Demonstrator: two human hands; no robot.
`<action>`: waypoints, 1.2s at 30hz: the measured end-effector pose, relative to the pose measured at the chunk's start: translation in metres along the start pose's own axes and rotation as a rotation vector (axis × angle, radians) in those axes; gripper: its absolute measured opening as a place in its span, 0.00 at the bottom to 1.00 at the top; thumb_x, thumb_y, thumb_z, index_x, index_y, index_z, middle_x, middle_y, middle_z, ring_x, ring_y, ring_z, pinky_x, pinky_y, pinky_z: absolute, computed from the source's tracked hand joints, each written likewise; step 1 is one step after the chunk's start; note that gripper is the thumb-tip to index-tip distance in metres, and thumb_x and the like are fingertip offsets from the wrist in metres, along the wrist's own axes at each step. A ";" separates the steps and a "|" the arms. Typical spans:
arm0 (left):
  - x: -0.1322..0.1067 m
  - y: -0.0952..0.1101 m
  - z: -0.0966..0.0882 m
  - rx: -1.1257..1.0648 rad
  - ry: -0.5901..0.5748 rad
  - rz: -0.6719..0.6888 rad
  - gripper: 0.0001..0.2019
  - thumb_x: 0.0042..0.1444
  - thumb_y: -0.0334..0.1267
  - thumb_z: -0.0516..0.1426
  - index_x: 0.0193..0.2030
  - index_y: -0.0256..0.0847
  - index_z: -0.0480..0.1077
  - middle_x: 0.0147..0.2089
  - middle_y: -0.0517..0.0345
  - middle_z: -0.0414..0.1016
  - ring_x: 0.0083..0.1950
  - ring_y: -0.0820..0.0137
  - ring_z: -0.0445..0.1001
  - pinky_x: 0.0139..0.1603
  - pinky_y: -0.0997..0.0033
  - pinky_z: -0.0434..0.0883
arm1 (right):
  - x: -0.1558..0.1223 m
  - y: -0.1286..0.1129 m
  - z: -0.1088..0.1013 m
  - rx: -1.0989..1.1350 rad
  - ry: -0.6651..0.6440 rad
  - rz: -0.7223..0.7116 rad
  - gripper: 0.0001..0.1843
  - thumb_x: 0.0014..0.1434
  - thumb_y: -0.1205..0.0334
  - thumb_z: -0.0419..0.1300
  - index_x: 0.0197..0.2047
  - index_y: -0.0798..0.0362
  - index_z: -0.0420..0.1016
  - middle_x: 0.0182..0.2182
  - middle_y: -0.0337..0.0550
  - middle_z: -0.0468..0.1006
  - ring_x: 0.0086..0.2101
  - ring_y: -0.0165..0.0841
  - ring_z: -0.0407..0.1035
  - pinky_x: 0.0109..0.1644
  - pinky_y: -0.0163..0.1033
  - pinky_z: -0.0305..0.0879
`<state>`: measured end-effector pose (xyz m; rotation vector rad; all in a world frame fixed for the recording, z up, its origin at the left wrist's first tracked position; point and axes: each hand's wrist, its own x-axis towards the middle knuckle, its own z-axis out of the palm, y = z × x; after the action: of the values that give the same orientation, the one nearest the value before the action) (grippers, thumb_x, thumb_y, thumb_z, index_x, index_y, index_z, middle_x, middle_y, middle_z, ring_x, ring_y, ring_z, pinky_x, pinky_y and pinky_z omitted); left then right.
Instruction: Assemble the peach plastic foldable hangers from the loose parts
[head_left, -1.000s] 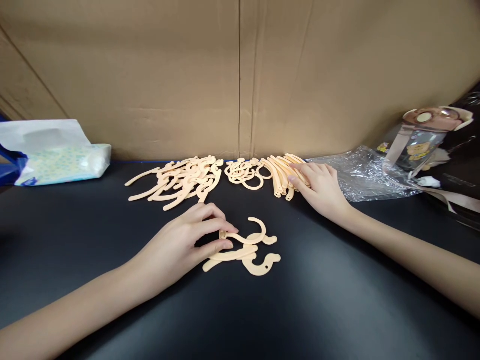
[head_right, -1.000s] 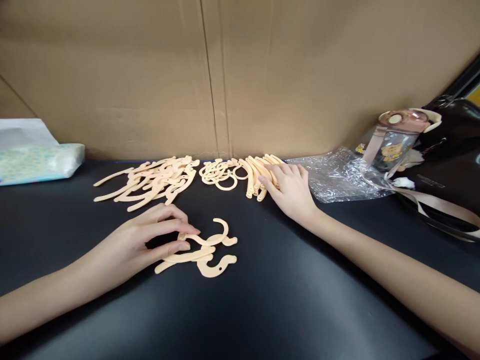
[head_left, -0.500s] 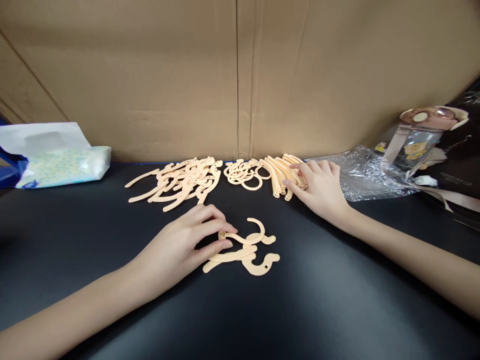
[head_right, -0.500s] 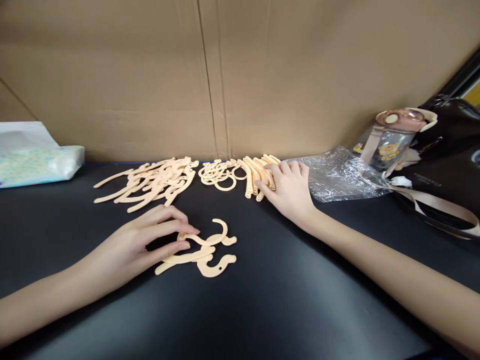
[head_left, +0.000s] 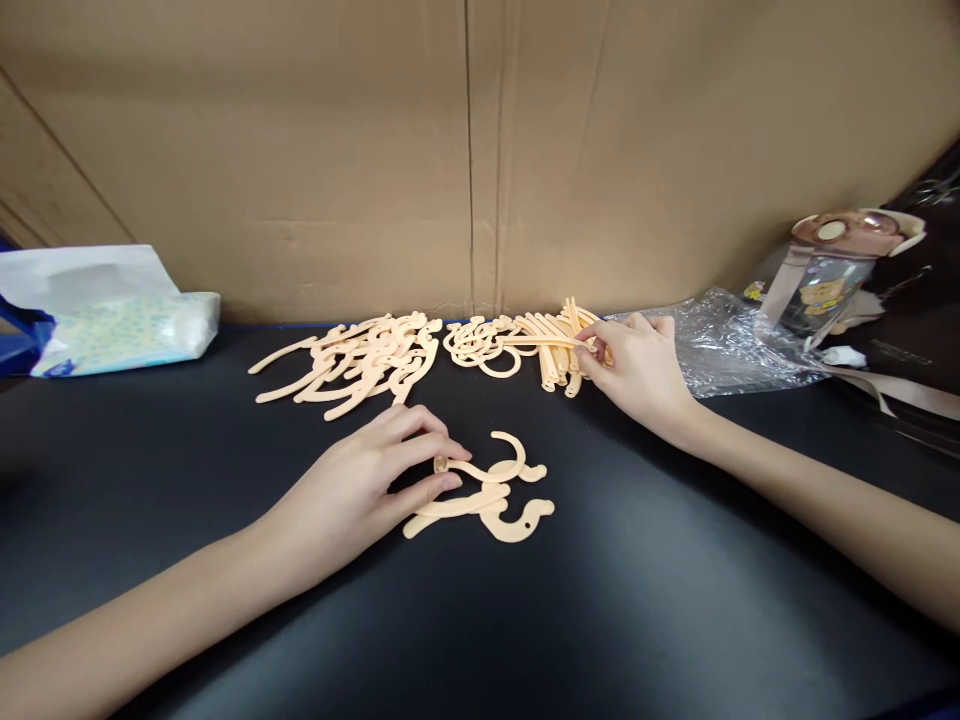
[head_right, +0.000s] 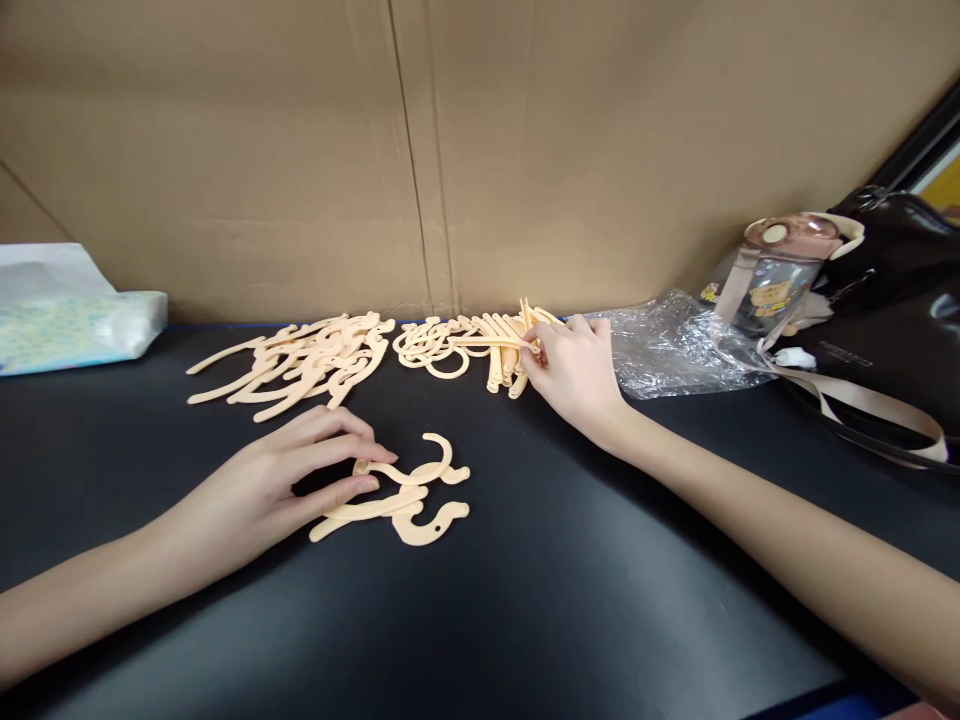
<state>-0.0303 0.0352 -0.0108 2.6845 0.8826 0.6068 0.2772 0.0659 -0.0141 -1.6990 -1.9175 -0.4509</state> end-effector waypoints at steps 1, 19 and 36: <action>0.000 0.000 0.000 0.002 0.000 0.002 0.11 0.64 0.45 0.53 0.45 0.49 0.75 0.43 0.59 0.71 0.43 0.71 0.72 0.43 0.73 0.69 | 0.000 0.000 0.000 0.004 0.002 0.002 0.12 0.59 0.62 0.52 0.37 0.52 0.77 0.24 0.41 0.75 0.35 0.40 0.66 0.45 0.47 0.50; -0.004 0.007 -0.004 -0.071 0.100 -0.185 0.23 0.64 0.49 0.52 0.64 0.49 0.56 0.53 0.54 0.71 0.48 0.67 0.72 0.45 0.67 0.71 | -0.014 -0.024 -0.053 0.021 0.370 -0.304 0.08 0.63 0.63 0.55 0.40 0.51 0.76 0.19 0.36 0.68 0.27 0.33 0.63 0.39 0.45 0.53; -0.002 0.005 -0.003 -0.051 -0.005 -0.087 0.12 0.64 0.47 0.52 0.45 0.45 0.72 0.42 0.59 0.73 0.41 0.71 0.72 0.40 0.73 0.68 | -0.045 -0.056 -0.037 0.155 0.293 -0.885 0.07 0.61 0.65 0.60 0.30 0.53 0.73 0.18 0.31 0.67 0.24 0.27 0.53 0.30 0.40 0.47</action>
<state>-0.0306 0.0308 -0.0073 2.5866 0.9639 0.5945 0.2310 0.0001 -0.0051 -0.5645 -2.3090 -0.7863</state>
